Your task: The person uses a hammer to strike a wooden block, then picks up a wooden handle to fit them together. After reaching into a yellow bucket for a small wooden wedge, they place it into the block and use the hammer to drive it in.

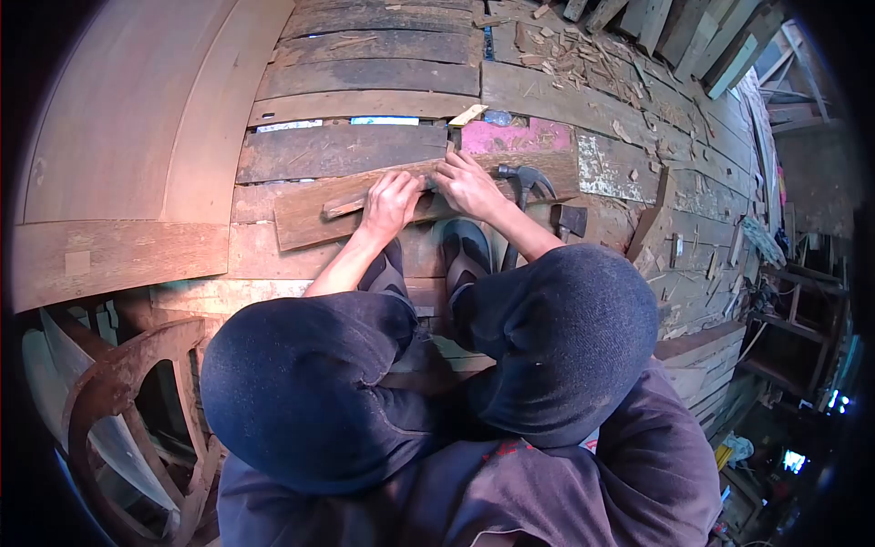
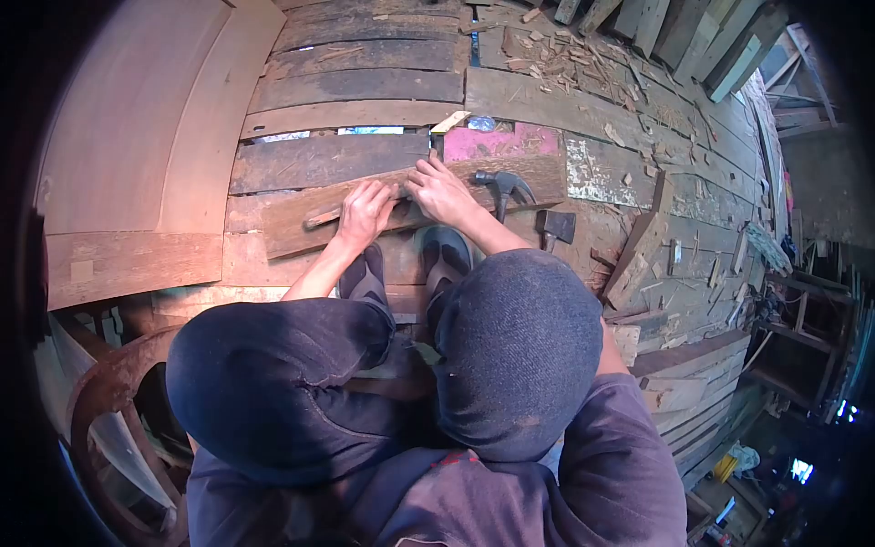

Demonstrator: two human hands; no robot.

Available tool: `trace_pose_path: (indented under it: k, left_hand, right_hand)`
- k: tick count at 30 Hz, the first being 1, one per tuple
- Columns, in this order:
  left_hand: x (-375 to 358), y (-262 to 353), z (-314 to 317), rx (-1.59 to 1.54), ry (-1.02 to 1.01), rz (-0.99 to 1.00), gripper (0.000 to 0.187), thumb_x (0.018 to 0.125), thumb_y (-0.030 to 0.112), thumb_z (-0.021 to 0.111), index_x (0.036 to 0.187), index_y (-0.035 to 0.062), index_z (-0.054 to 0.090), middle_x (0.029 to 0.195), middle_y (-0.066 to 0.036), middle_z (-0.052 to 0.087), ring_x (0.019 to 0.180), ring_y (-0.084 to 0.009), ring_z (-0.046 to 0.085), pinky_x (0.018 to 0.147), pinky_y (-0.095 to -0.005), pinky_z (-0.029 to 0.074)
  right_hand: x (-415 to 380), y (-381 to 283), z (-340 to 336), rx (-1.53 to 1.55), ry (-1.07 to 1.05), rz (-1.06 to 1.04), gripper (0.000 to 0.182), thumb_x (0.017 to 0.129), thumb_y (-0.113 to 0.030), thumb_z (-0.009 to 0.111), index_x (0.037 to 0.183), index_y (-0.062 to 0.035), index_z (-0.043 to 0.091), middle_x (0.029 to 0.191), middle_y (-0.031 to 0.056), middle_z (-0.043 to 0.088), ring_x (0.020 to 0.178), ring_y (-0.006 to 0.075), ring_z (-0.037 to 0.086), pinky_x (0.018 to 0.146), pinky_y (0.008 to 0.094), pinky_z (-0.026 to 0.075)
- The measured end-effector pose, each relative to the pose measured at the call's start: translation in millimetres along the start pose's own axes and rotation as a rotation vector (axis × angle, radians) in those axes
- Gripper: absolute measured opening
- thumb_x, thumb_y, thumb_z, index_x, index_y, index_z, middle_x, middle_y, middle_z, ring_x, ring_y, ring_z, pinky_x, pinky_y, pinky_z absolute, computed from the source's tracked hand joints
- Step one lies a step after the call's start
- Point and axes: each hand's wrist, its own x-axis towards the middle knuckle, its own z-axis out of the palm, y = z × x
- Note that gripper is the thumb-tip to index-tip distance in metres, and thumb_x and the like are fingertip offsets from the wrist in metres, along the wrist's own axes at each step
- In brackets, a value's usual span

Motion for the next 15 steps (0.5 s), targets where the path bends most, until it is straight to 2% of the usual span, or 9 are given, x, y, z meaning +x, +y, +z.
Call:
trace_pose_path:
  k: [3, 6, 9, 10, 13, 15]
  left_hand:
    - [4, -1, 0, -0.089, 0.021, -0.039, 0.029, 0.078, 0.006, 0.076, 0.105, 0.0014, 0.07, 0.093, -0.014, 0.066, 0.09, -0.0353, 0.065, 0.08, -0.0445, 0.054]
    - [10, -3, -7, -0.127, -0.025, -0.092, 0.03, 0.077, 0.006, 0.077, 0.106, 0.0008, 0.071, 0.093, -0.016, 0.066, 0.09, -0.0366, 0.065, 0.079, -0.0441, 0.055]
    - [20, -2, -15, -0.152, -0.053, -0.133, 0.03, 0.078, 0.008, 0.078, 0.107, 0.0016, 0.071, 0.092, -0.016, 0.065, 0.088, -0.0366, 0.065, 0.078, -0.0441, 0.055]
    - [22, -6, -14, -0.163, -0.068, -0.136, 0.03, 0.079, 0.008, 0.078, 0.107, 0.0017, 0.071, 0.091, -0.016, 0.065, 0.088, -0.0367, 0.065, 0.078, -0.0443, 0.054]
    - [23, -15, -13, -0.188, -0.086, -0.141, 0.03, 0.079, 0.009, 0.079, 0.107, 0.0018, 0.071, 0.091, -0.015, 0.064, 0.086, -0.0367, 0.065, 0.076, -0.0447, 0.054]
    - [21, -15, -12, -0.187, -0.069, -0.114, 0.03, 0.079, 0.01, 0.079, 0.107, 0.0018, 0.071, 0.091, -0.015, 0.064, 0.084, -0.0364, 0.065, 0.075, -0.0448, 0.054]
  right_hand:
    - [0, -3, -1, -0.003, 0.024, 0.031, 0.02, 0.079, -0.014, 0.063, 0.094, -0.0021, 0.07, 0.097, 0.0077, 0.066, 0.1, 0.0267, 0.057, 0.096, 0.0399, 0.044]
    - [4, -4, -11, 0.032, -0.056, 0.114, 0.027, 0.079, -0.013, 0.066, 0.104, -0.0024, 0.069, 0.103, 0.0089, 0.067, 0.105, 0.0286, 0.057, 0.098, 0.0429, 0.045]
    - [5, -9, -31, 0.108, 0.012, 0.172, 0.038, 0.076, -0.012, 0.071, 0.113, -0.0035, 0.067, 0.11, 0.01, 0.068, 0.11, 0.0307, 0.057, 0.099, 0.0446, 0.048]
    - [1, -9, -38, 0.084, 0.07, 0.202, 0.043, 0.075, -0.012, 0.074, 0.117, -0.0039, 0.066, 0.115, 0.0122, 0.067, 0.111, 0.0343, 0.058, 0.098, 0.0453, 0.05]
    - [-32, -3, -52, 0.08, 0.172, 0.417, 0.038, 0.077, -0.012, 0.074, 0.114, -0.0047, 0.067, 0.113, 0.013, 0.066, 0.105, 0.0358, 0.06, 0.093, 0.0451, 0.052]
    - [-57, -9, -59, 0.087, 0.111, 0.561, 0.034, 0.079, -0.012, 0.073, 0.112, -0.0058, 0.067, 0.111, 0.013, 0.066, 0.103, 0.036, 0.061, 0.09, 0.0459, 0.053]
